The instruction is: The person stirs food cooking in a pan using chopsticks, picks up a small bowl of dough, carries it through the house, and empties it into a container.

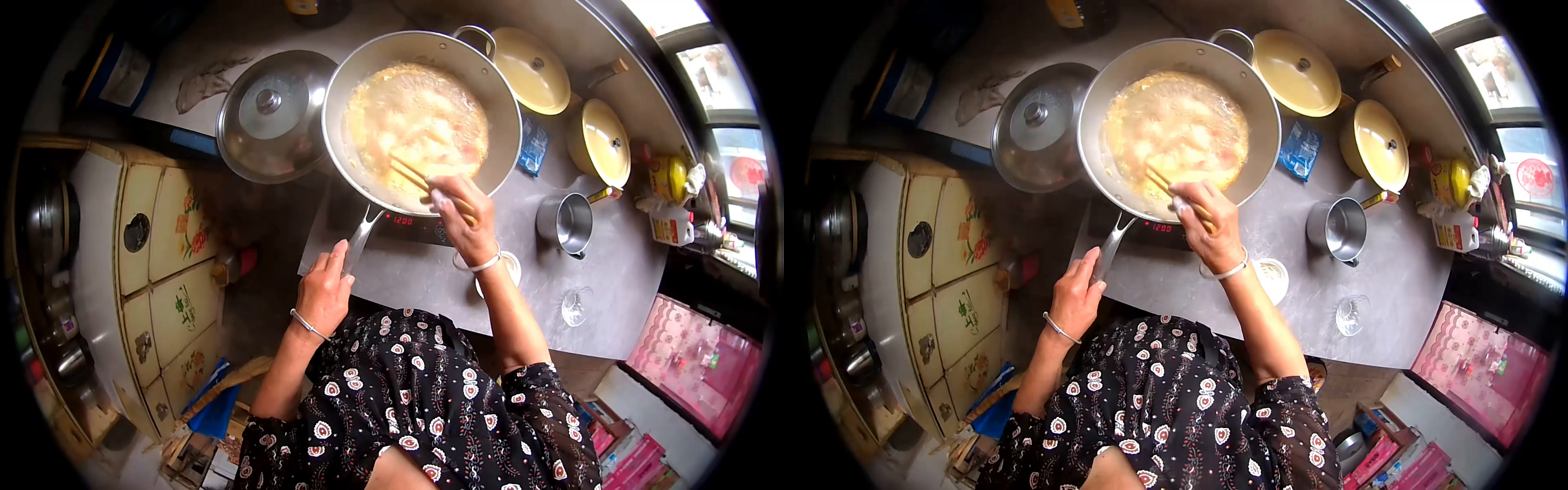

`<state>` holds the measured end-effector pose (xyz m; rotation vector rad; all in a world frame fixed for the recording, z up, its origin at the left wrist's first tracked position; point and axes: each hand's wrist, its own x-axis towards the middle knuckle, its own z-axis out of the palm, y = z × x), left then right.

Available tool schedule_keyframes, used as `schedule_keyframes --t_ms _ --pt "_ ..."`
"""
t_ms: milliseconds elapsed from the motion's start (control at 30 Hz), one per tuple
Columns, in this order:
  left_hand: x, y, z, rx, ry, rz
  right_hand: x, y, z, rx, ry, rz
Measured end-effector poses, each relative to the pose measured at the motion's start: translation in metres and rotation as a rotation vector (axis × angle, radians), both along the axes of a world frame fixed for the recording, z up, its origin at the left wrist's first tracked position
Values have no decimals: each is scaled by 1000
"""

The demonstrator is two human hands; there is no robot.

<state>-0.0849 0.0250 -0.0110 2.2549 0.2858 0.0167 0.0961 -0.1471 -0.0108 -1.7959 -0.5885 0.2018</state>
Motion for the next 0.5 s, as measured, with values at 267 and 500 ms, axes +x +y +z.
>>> schedule_keyframes --t_ms 267,500 --pt "0 -1 0 -1 2 5 40 -28 1 44 194 -278" --pt "1 -1 4 -3 9 3 27 -43 19 21 364 -292"
